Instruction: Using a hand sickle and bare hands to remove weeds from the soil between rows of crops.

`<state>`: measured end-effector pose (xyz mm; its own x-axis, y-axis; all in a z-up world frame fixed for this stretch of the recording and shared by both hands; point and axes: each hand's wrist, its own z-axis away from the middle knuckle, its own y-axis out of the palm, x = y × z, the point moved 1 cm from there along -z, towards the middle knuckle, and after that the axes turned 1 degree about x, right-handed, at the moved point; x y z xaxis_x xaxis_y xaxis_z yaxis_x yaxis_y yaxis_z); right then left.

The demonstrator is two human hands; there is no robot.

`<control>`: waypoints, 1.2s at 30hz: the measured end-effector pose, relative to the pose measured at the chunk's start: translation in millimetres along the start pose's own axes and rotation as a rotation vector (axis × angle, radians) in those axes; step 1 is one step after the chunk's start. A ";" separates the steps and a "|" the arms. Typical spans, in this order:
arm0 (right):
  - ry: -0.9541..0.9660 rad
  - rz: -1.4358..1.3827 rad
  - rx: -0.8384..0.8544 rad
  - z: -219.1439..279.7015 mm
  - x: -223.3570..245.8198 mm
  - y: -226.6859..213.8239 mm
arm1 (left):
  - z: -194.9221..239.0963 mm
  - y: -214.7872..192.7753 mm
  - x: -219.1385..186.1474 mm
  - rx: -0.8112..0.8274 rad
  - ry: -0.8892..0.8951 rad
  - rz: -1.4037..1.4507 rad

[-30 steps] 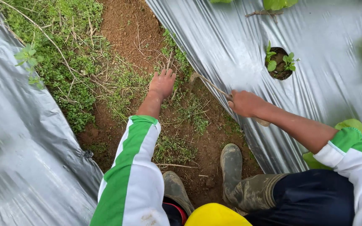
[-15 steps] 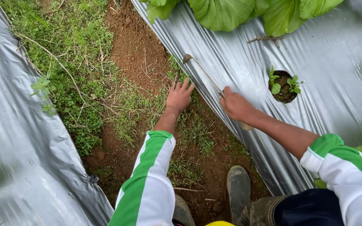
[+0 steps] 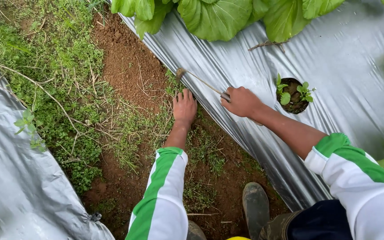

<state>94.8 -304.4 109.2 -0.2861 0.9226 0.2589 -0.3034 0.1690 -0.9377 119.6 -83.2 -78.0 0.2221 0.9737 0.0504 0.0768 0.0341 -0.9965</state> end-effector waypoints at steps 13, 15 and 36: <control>-0.051 -0.236 0.067 -4.5 -3.5 -12.9 | 0.7 35.7 11.7 -0.183 0.007 0.014; -0.054 -0.241 0.071 -3.9 -4.3 -12.8 | -0.6 43.6 13.0 -0.209 0.012 0.026; 0.015 -0.452 0.124 11.5 15.2 -33.3 | 100.8 0.3 76.5 0.277 0.288 0.027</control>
<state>90.2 -300.0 147.1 -0.0870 0.7710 0.6309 -0.5010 0.5135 -0.6967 38.6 14.0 -81.2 0.4871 0.8733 0.0020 -0.1885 0.1074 -0.9762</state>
